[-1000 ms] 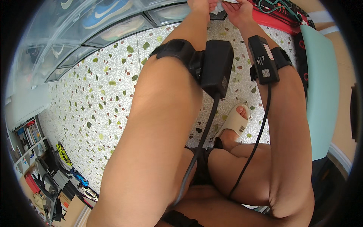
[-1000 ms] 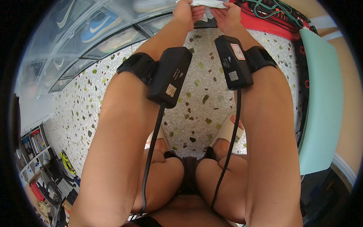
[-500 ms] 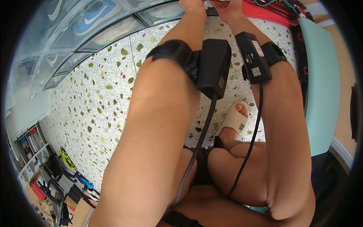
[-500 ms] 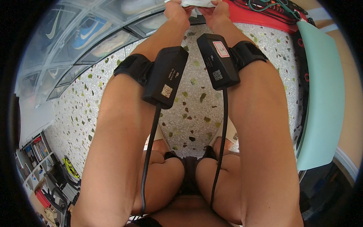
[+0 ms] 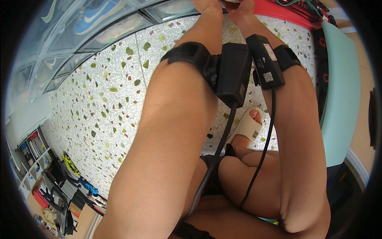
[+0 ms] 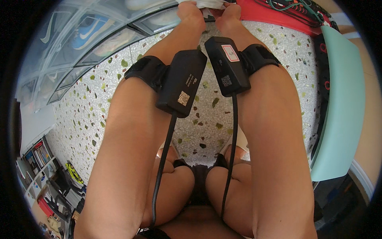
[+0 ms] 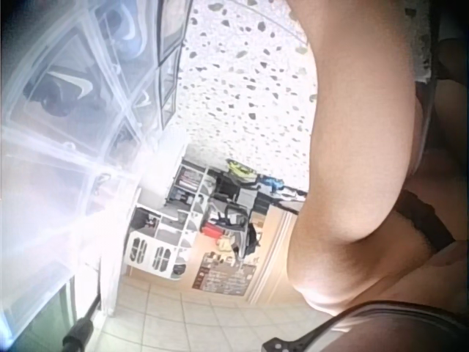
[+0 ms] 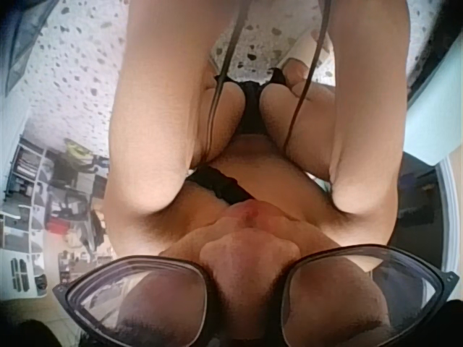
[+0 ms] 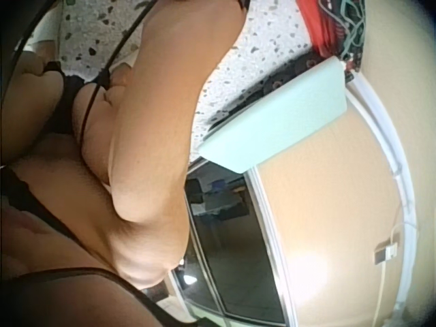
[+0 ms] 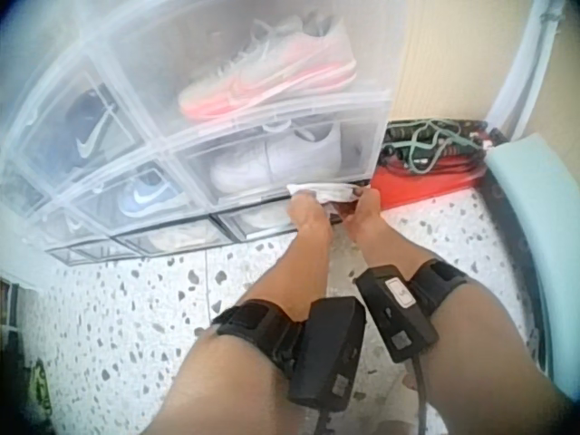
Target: Cleaning the surfaces of transparent shoe storage boxes using a white cloth
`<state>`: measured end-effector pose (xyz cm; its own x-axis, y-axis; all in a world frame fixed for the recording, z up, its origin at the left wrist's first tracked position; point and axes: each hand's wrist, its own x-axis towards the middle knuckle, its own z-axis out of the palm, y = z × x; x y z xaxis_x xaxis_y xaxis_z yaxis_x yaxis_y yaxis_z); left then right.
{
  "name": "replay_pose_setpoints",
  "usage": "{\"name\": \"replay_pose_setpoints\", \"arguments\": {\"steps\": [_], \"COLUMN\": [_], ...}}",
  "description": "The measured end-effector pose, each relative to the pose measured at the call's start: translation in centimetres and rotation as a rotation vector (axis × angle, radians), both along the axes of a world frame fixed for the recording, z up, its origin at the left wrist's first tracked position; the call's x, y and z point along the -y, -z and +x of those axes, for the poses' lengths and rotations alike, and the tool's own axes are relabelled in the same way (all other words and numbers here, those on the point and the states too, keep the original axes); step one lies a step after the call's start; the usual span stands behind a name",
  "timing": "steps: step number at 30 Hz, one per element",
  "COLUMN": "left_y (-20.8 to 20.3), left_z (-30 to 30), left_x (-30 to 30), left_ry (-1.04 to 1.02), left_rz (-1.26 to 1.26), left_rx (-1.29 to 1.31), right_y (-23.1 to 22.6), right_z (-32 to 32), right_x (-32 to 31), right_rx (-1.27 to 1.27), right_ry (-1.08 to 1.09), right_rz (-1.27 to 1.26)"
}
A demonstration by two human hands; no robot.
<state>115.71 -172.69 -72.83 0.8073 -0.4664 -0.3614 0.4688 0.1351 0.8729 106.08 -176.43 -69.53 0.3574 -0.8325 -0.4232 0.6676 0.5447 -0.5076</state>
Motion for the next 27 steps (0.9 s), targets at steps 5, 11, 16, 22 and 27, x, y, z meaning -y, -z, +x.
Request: {"name": "replay_pose_setpoints", "arguments": {"steps": [5, 11, 16, 22, 27], "left_y": [6.3, 8.0, 3.7, 4.5, 6.6], "left_z": [2.8, 3.0, -1.0, -1.3, 1.6], "left_x": [1.0, 0.5, 0.0, -0.4, -1.1], "left_ry": [0.305, 0.341, -0.115, -0.067, -0.007], "left_rz": [0.968, 0.825, 0.027, -0.022, 0.118], "left_rx": [1.027, 0.765, -0.398, -0.390, -0.303], "right_y": [0.0, 1.9, 5.2, 5.6, 3.7], "right_z": [1.0, 1.3, -0.4, 0.2, 2.1], "right_x": [-1.2, -1.6, -0.7, -0.6, -1.8], "right_rx": [0.025, -0.016, -0.158, -0.153, -0.199], "right_ry": [0.014, -0.029, -0.053, -0.010, -0.113], "right_rz": [-0.029, -0.011, -0.110, -0.011, -0.045]}}
